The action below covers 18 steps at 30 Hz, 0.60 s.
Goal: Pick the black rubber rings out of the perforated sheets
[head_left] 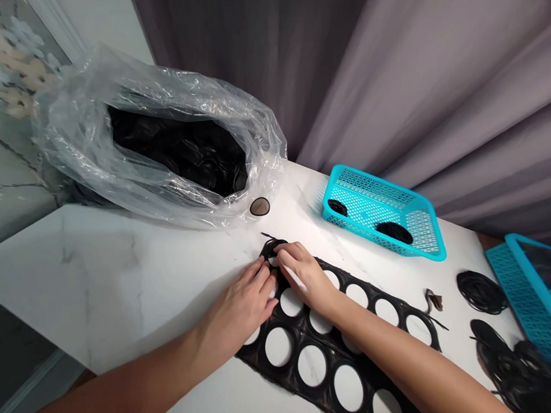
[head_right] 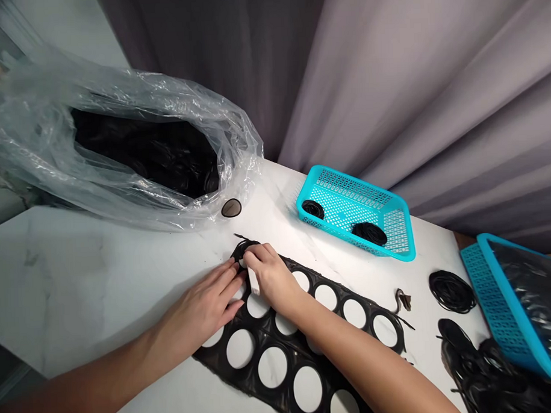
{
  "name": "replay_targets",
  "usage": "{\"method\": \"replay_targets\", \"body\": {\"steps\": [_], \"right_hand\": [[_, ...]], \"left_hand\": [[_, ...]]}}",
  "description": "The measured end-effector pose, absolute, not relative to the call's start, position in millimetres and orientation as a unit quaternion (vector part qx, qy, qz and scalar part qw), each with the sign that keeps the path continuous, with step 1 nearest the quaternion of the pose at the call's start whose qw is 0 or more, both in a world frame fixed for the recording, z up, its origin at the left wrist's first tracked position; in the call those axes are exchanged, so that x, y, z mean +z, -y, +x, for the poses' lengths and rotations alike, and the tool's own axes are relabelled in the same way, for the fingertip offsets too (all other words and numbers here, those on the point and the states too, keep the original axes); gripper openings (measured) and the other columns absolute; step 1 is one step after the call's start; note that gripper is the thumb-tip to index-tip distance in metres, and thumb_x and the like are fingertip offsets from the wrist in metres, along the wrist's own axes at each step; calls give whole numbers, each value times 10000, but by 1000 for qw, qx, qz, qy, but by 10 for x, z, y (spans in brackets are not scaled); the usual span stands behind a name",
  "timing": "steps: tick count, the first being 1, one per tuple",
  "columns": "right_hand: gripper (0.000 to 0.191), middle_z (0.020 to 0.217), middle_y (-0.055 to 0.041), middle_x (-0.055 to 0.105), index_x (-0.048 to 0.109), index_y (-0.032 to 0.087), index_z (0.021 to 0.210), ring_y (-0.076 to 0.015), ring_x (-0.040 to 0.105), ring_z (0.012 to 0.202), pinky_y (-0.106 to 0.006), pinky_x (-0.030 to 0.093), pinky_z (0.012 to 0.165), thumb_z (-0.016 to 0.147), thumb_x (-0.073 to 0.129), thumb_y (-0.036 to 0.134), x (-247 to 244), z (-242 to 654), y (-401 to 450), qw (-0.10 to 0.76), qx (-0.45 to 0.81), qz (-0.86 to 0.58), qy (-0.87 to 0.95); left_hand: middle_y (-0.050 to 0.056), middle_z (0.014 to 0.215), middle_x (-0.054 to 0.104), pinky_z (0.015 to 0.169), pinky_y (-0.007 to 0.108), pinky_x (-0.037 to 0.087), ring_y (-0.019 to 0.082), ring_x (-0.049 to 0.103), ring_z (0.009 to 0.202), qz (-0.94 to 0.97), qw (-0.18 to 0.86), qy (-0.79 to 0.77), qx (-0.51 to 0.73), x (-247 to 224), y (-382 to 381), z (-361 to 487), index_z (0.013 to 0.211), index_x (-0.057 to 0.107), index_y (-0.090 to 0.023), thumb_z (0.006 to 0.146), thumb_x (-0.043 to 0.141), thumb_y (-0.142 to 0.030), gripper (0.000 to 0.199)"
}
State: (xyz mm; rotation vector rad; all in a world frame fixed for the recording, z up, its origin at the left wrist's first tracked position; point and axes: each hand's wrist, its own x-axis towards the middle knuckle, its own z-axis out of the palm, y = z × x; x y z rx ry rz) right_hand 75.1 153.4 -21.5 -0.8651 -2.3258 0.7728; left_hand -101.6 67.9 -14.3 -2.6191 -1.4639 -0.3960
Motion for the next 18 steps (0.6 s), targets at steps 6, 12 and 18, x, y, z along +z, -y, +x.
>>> {"method": "replay_targets", "body": {"steps": [6,12,18], "right_hand": [[276,664,14,528,479,230,704,-158,543,658,-331,499,701,902,613,369,39,962,-1869,459,473,-483,576],[370,729,13,606,492,231,701,-152,626,719,-318,547,736,715,788,452,532,2244,-1348,602,443,-510,426],[323,790,-32,697,600,229,653,-218,669,773,-355,557,744,664,772,502,272,3786,-139,578,196,-716,339]], "left_hand": [[136,1187,671,994,407,515,289,615,1205,-857,34,484,-174,-119,-728,-1045,1189,623,-129,981,467,-186,267],[90,1127,677,877,389,536,248,653,1025,-856,25,476,-198,-33,-831,-1144,1127,677,-187,999,436,-234,276],[80,987,672,815,406,507,259,631,946,-859,38,456,-228,124,-1029,-1161,1011,696,-194,996,437,-298,279]]}}
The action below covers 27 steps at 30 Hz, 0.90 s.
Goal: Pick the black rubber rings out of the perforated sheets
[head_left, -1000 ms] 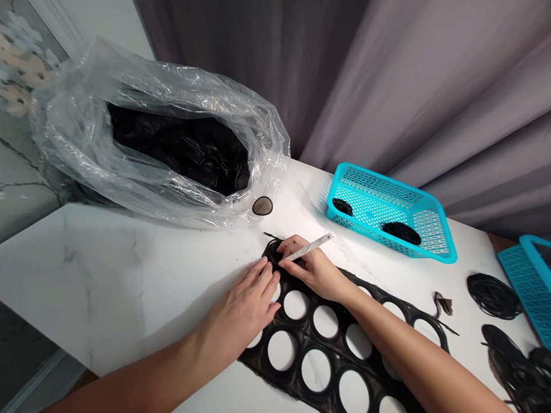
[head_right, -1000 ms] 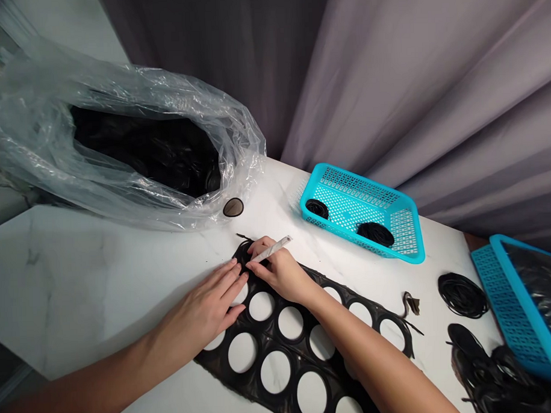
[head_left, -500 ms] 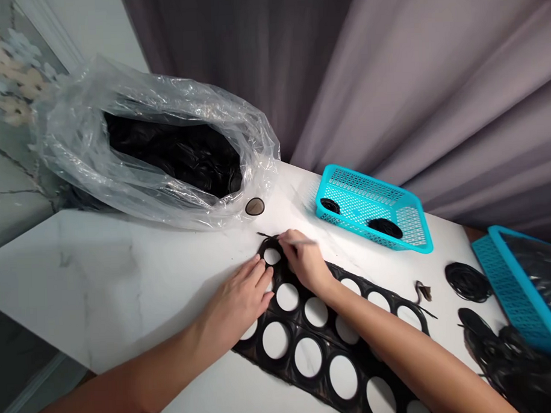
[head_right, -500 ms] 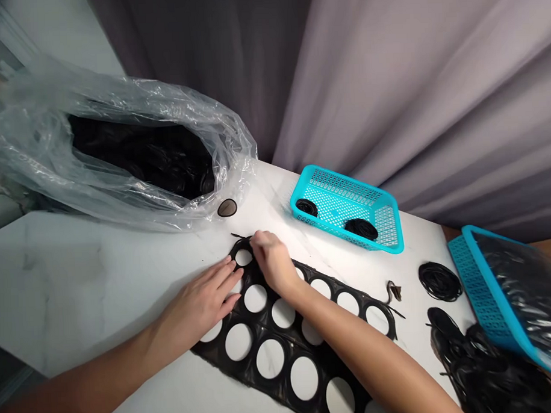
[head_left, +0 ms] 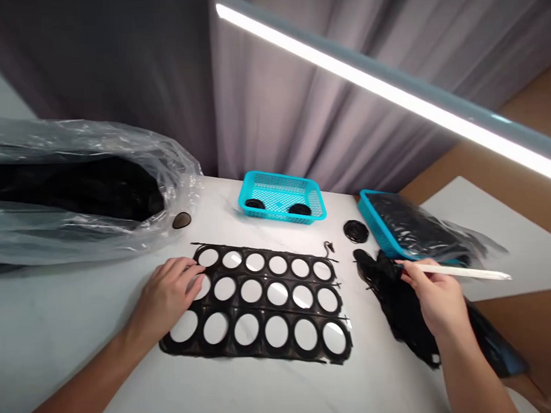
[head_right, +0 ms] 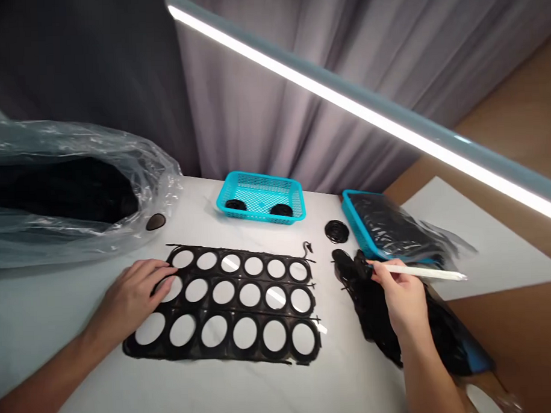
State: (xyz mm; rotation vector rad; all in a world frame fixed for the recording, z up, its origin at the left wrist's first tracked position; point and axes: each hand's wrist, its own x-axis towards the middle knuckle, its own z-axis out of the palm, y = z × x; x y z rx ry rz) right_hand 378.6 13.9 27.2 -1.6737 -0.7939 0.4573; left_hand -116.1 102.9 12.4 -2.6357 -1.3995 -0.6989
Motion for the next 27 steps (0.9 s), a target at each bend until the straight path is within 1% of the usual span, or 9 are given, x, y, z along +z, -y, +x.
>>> {"method": "replay_targets", "body": {"steps": [2,4,7,9,11,13,15,19,27], "right_hand": [[314,742,-57,705,660,237,694,-261,658,715,-392,538,691,681,705,547,180,4087,115,459,137,-795,373],[334,777,-94,722,691,233,749,-298,653,728,-424,518,697,709,644,561,168,4226,242,382,53,-825,414],[299,905,-122,724,669,225,786,-292,652,794,-426,509,774,793,593,514,258,4162,232,400,-56,-799,446],[258,904,-97,710,660,224,823,-258,657,778,-393,523,766,839,606,476,313,3986,132,458,-12,-768,447],[242,892,-70,700,658,224,872,-230,666,746,-354,541,703,858,636,465,314,3753,-13,515,124,-716,455],[236,878,-63,695,656,215,871,-216,663,735,-333,542,672,876,639,450,257,3510,-178,511,251,-657,495],[214,830,-50,691,649,209,831,-206,652,727,-318,532,658,887,634,415,168,3303,-333,468,334,-613,543],[155,801,-34,681,639,204,773,-196,630,760,-316,506,700,890,605,300,13,3093,-523,399,343,-594,609],[157,918,-53,689,622,203,759,-203,645,875,-332,503,800,903,602,260,-39,3132,-574,389,369,-581,613]], "left_hand": [[78,981,671,815,406,508,259,632,949,-866,44,439,-236,189,-1078,-1029,994,699,-201,993,447,-307,273],[78,1017,674,848,401,522,253,635,984,-885,21,400,-236,243,-1096,-811,1007,705,-204,990,455,-300,269],[83,1156,668,963,407,525,248,620,1127,-920,-36,326,-217,270,-1072,-365,1090,702,-204,989,456,-260,272],[87,1271,641,1036,420,504,251,580,1243,-937,-64,283,-194,244,-1045,-35,1178,675,-211,979,481,-226,279],[97,1374,594,1072,434,489,258,544,1312,-950,-86,247,-172,191,-1022,277,1260,633,-218,956,543,-222,317],[114,1437,553,1100,456,465,270,511,1357,-957,-101,224,-157,123,-1010,532,1312,596,-217,934,599,-237,378],[130,1478,519,1120,488,437,290,467,1397,-960,-106,213,-150,52,-1009,705,1345,570,-212,913,643,-248,440],[135,1526,469,1156,568,355,313,401,1440,-963,-109,209,-132,-61,-1025,816,1375,544,-221,903,673,-270,492],[128,1553,431,1168,597,315,322,346,1469,-964,-116,216,-101,-100,-1030,803,1426,495,-233,914,652,-258,536]]}}
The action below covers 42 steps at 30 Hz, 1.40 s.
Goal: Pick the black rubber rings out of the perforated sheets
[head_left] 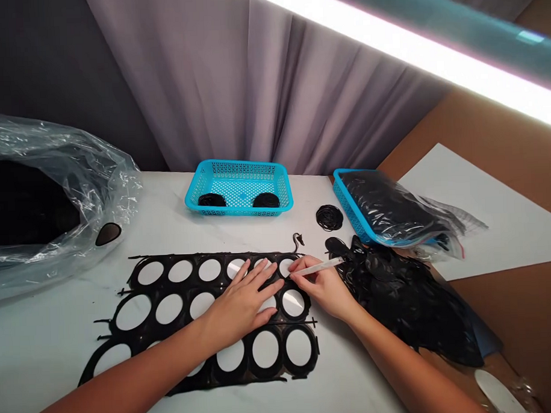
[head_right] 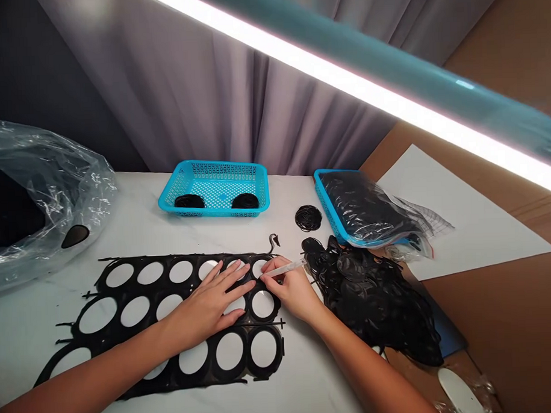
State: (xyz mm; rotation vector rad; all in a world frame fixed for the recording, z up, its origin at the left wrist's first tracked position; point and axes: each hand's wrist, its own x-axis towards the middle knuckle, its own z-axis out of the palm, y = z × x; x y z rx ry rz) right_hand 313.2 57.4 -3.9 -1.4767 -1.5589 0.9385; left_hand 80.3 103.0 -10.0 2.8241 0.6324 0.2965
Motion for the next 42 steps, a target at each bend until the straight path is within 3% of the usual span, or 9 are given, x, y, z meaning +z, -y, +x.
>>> {"method": "replay_targets", "body": {"steps": [7,11,13,15,17,19,24,27,42], "right_hand": [[147,945,-62,687,588,214,800,-209,645,891,-339,518,796,943,564,191,-83,3075,-522,353,298,-567,682],[146,1057,-125,705,613,204,952,-268,622,968,-390,499,818,949,496,116,-42,3065,-496,230,110,-529,809],[175,985,-143,705,621,190,967,-287,619,906,-401,480,781,945,469,107,31,3226,-561,190,10,-562,805],[204,847,-136,685,624,177,942,-292,607,802,-401,456,729,954,428,124,128,3474,-647,197,-83,-652,727],[177,873,-144,698,623,179,937,-296,615,807,-404,450,739,966,449,182,224,3692,-690,222,-136,-716,647],[148,929,-132,719,618,199,899,-289,633,849,-392,458,762,965,490,233,287,3762,-643,261,-95,-738,615],[187,914,-49,735,610,230,798,-220,671,858,-316,493,766,957,537,294,234,3289,-215,330,284,-650,623],[184,887,-35,717,621,228,800,-207,659,845,-304,492,756,949,550,309,122,2987,10,337,386,-629,584],[162,900,-39,666,638,229,864,-217,608,883,-335,460,784,964,548,320,-18,2870,135,348,393,-625,577]], "left_hand": [[125,1563,415,1182,589,291,321,336,1474,963,125,-215,106,-135,-1030,809,1432,485,-234,928,630,-265,525],[115,1579,394,1199,576,268,317,331,1477,963,131,-212,106,-155,-1028,804,1435,477,-229,949,609,-291,507],[114,1576,398,1198,583,265,322,323,1480,963,131,-215,99,-155,-1035,806,1411,500,-226,950,610,-294,479],[115,1570,408,1193,592,270,327,322,1480,963,130,-216,93,-143,-1045,812,1388,520,-226,946,618,-287,457],[115,1565,414,1193,588,278,325,324,1479,963,130,-215,93,-118,-1047,815,1388,518,-227,949,619,-287,454],[119,1555,428,1196,568,290,320,327,1478,963,129,-214,105,-82,-1021,807,1390,514,-213,960,610,-291,448],[135,1499,500,1201,492,327,288,392,1448,966,153,-174,112,-2,-787,719,1357,536,-176,958,616,-293,423],[153,1525,465,1181,526,345,319,400,1441,972,157,-150,92,-17,-639,661,1360,536,-190,912,676,-296,481],[148,1567,403,1191,543,315,320,361,1462,972,149,-160,90,-89,-574,638,1384,515,-211,895,690,-285,524]]}}
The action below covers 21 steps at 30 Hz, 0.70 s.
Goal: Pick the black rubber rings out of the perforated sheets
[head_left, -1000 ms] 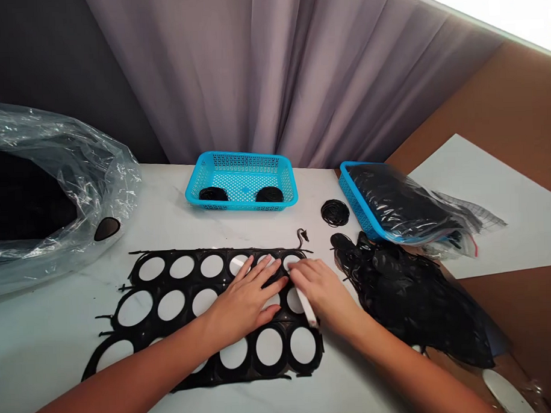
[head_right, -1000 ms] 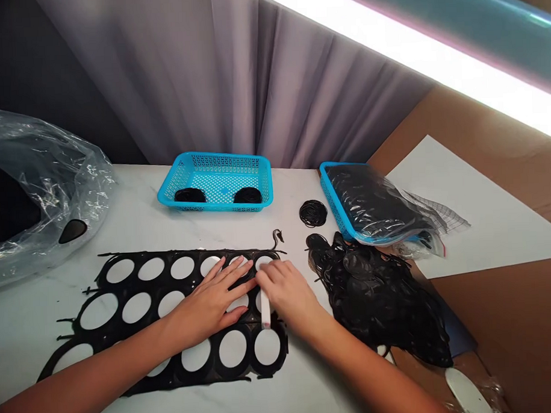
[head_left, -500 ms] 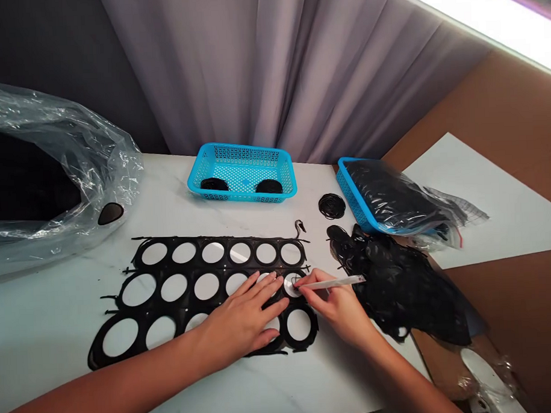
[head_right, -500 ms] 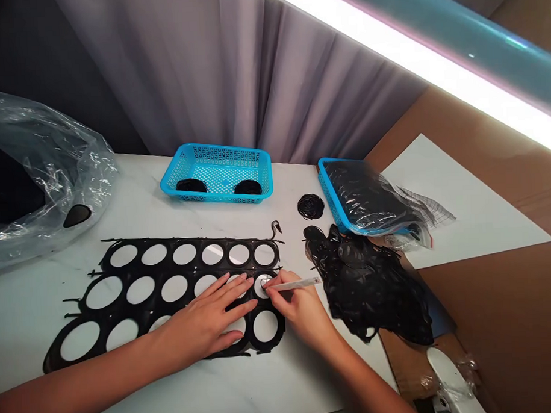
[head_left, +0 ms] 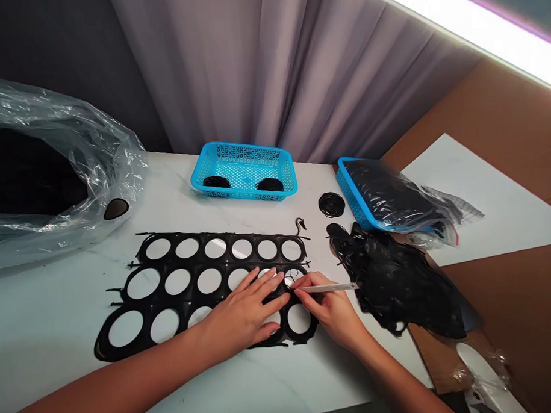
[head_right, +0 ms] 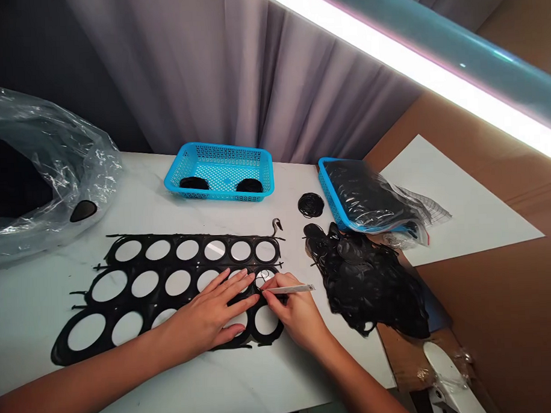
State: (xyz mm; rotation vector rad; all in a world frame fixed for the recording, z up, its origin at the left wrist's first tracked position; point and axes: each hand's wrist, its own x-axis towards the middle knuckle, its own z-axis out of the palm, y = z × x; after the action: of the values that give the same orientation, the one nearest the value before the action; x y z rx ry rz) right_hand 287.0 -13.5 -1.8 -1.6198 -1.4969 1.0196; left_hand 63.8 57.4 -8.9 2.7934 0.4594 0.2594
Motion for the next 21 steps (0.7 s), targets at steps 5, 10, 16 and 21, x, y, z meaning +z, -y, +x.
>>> {"method": "replay_targets", "body": {"steps": [5,10,16,21], "right_hand": [[177,896,-42,658,631,227,848,-217,605,866,-333,460,763,963,549,333,-24,2867,139,348,394,-630,572],[161,904,-42,667,644,226,879,-213,612,854,-329,464,744,967,551,323,-35,2865,162,343,378,-633,581],[147,911,-48,689,637,227,881,-212,626,859,-335,485,734,976,546,293,-16,2843,170,351,352,-631,596],[171,978,-64,697,570,236,809,-225,634,908,-364,505,777,973,527,211,-47,2815,195,345,270,-606,664]], "left_hand": [[141,1570,401,1195,537,309,314,356,1466,971,151,-160,98,-102,-574,638,1387,513,-219,900,682,-283,520],[162,1554,419,1185,552,321,337,375,1452,969,156,-162,99,-94,-566,644,1372,534,-199,870,719,-258,538],[148,1556,421,1192,547,312,330,373,1454,965,168,-164,115,-103,-562,637,1370,536,-205,909,668,-273,483],[148,1563,410,1194,552,308,327,358,1462,966,170,-164,109,-104,-564,641,1364,529,-208,897,674,-258,491]]}}
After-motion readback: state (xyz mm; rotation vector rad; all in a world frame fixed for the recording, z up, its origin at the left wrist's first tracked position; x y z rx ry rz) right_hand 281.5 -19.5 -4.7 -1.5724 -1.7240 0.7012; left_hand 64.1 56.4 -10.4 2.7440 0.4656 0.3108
